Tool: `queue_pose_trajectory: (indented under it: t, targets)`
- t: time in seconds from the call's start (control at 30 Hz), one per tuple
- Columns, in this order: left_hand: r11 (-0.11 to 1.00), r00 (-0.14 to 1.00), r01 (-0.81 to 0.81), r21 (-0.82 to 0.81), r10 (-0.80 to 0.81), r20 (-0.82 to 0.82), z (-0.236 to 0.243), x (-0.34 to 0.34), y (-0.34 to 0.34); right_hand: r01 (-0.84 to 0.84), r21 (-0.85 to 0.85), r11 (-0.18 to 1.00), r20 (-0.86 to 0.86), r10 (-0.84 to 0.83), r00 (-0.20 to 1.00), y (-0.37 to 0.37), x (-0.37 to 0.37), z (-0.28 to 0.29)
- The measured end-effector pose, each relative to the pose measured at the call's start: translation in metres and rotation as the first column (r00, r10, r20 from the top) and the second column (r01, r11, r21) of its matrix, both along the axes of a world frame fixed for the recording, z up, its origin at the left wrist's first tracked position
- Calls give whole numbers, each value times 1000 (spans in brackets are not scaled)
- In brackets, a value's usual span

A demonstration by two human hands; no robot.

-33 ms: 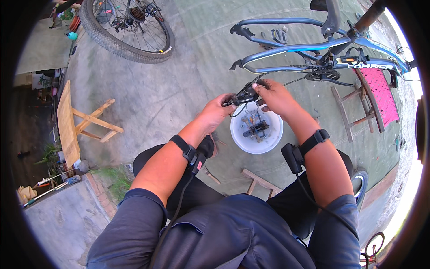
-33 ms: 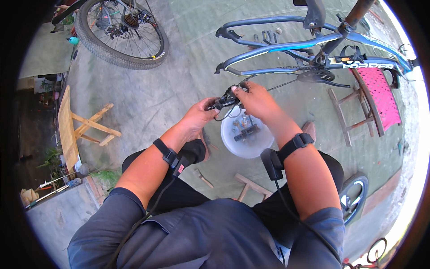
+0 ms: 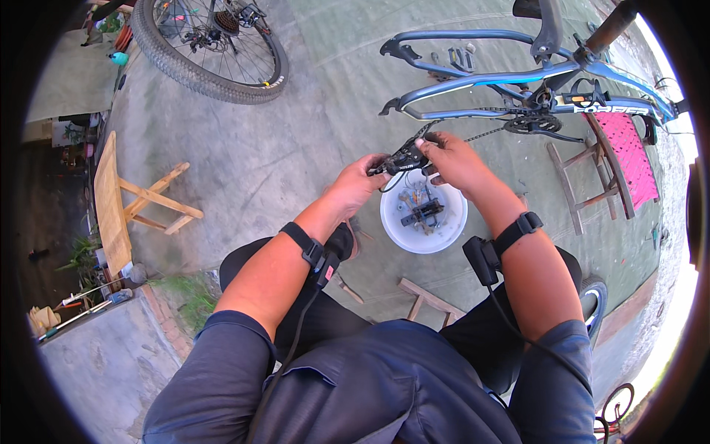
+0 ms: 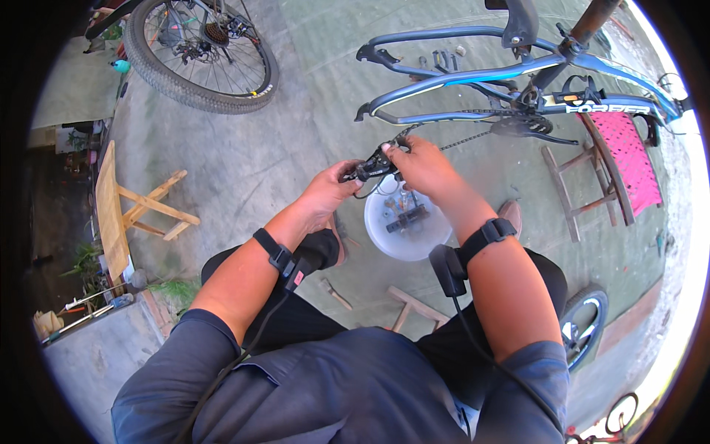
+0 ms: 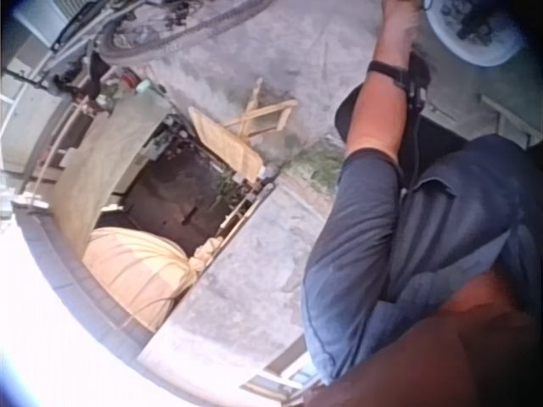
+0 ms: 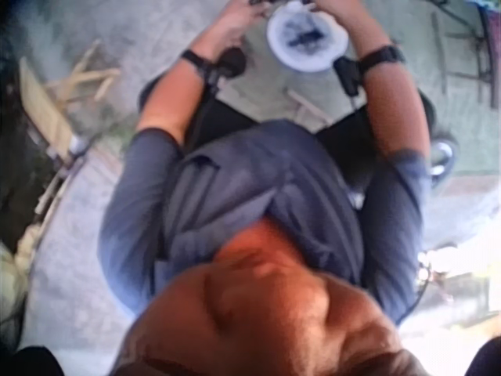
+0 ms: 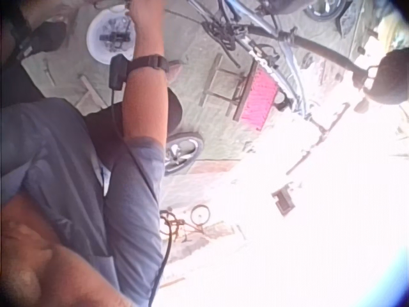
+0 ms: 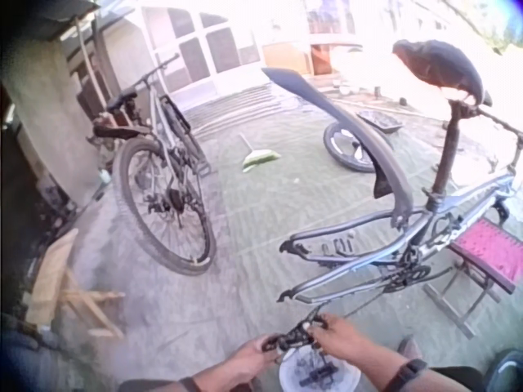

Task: The person is repairing a bicycle derailleur and chain by hand and with a multi-tool. They manipulate the rear derailleur, thread the chain through the pulley wheels, and use a tool to adjust a bolt on the mechanism.

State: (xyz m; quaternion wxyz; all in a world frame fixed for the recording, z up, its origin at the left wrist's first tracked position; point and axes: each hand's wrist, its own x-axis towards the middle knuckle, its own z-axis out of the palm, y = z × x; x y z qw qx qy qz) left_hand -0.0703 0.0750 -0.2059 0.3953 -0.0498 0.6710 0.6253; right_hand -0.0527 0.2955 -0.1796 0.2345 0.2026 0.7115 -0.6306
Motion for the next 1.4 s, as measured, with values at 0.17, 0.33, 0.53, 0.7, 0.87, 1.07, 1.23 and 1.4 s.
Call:
queue_pose_trajectory:
  t: [0.17, 0.33, 0.53, 0.7, 0.87, 1.07, 1.23, 1.4]
  targets:
    - [992, 992, 57, -116, -69, -101, 1, -2, 2, 80, -73, 994, 91, -74, 993, -9, 2, -6]
    - [982, 983, 87, -170, -112, -145, -1, -7, 0, 102, -136, 986, 177, -77, 981, -10, 0, -8]
    - [989, 987, 40, -141, -61, -147, -4, -10, -2, 137, -145, 980, 180, -110, 977, -10, 2, -3]
    - [993, 992, 4, -114, -18, -127, -6, -11, -2, 131, -182, 974, 192, -95, 977, -8, 2, 2]
    - [995, 992, -15, -94, 3, -128, -8, -10, -3, 135, -178, 975, 176, -104, 979, -7, -1, 2]
    - [994, 986, -4, -106, -14, -168, -12, -10, -2, 137, -146, 980, 150, -115, 982, -6, -3, 3]
    - [995, 986, 0, -103, -17, -165, -11, -8, -1, 147, -142, 979, 140, -127, 982, -5, -5, 4]
    - [995, 973, 2, -101, -25, -231, -12, -7, 0, 155, -155, 976, 139, -133, 981, -5, -7, 3]
